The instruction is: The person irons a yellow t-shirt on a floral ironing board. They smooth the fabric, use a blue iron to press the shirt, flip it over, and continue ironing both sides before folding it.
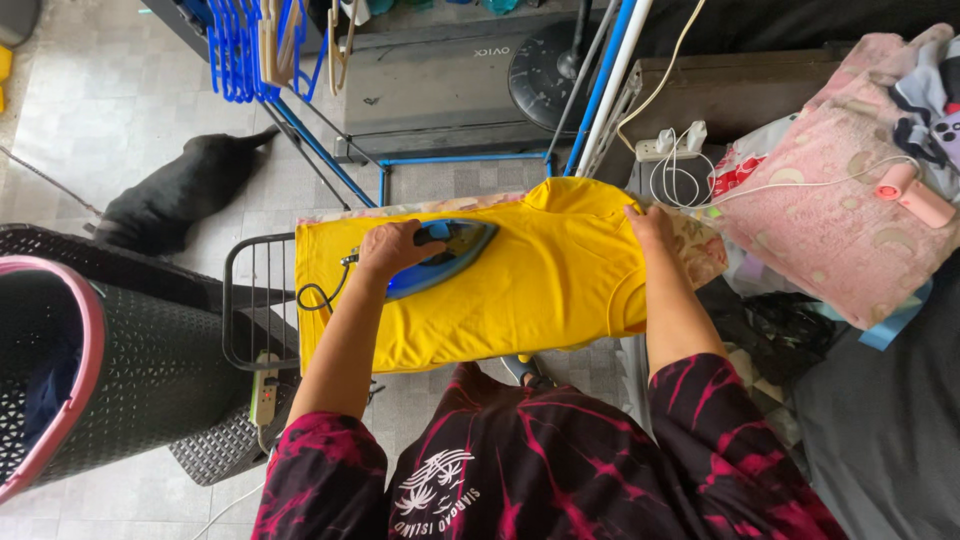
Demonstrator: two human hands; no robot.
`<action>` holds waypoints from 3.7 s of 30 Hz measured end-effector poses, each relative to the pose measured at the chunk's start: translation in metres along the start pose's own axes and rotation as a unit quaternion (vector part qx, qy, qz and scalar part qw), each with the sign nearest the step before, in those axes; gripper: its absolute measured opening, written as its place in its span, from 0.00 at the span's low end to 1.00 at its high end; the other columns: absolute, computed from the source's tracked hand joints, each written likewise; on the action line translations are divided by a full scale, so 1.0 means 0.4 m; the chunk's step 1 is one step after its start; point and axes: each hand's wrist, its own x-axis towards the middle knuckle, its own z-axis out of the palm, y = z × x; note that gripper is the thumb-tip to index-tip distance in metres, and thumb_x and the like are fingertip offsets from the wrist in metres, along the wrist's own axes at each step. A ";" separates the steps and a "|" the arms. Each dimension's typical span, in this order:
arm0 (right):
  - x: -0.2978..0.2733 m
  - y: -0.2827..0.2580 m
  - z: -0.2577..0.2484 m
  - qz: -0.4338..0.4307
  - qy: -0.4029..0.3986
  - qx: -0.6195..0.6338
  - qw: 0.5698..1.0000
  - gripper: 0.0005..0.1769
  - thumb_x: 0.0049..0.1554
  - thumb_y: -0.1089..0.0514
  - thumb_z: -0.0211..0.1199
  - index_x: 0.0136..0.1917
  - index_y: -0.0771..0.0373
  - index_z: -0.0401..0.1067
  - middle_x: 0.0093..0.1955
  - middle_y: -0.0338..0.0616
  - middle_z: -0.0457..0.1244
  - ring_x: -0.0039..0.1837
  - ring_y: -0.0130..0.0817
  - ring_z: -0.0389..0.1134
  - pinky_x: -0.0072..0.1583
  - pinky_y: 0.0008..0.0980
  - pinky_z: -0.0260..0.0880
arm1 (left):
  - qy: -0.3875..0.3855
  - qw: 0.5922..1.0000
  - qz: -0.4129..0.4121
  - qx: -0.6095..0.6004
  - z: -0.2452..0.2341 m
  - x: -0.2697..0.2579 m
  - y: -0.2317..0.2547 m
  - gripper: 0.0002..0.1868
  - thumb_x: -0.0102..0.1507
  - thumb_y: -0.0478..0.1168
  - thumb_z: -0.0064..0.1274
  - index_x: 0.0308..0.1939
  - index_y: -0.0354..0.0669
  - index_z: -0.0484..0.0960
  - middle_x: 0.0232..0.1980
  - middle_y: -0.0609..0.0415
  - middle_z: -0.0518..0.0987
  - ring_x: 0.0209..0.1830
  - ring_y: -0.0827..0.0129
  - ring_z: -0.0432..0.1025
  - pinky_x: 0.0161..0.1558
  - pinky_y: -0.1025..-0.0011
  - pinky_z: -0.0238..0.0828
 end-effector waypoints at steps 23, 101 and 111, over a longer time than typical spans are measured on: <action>0.052 0.033 0.015 0.001 0.039 0.265 0.963 0.20 0.59 0.49 0.70 0.47 0.69 0.72 0.42 0.52 0.64 0.44 0.41 0.60 0.49 0.41 0.62 | -0.031 0.998 0.042 -0.017 0.030 0.125 0.167 0.32 0.54 0.71 0.58 0.45 0.49 0.85 0.42 0.43 0.85 0.44 0.48 0.79 0.47 0.53 0.75; -0.042 0.277 0.054 -0.158 0.039 0.187 0.969 0.18 0.61 0.43 0.60 0.49 0.61 0.70 0.47 0.55 0.69 0.52 0.60 0.68 0.52 0.53 0.65 | -0.062 0.994 -0.072 -0.061 0.289 0.181 0.791 0.36 0.59 0.70 0.51 0.53 0.42 0.80 0.50 0.38 0.83 0.52 0.43 0.77 0.55 0.52 0.73; -0.035 0.360 -0.025 -0.129 -0.237 0.311 0.911 0.35 0.38 0.59 0.77 0.58 0.60 0.67 0.50 0.47 0.68 0.52 0.40 0.71 0.50 0.39 0.73 | -0.059 0.996 -0.040 -0.055 0.236 0.128 0.669 0.37 0.59 0.71 0.51 0.52 0.42 0.81 0.47 0.34 0.83 0.51 0.41 0.77 0.55 0.51 0.72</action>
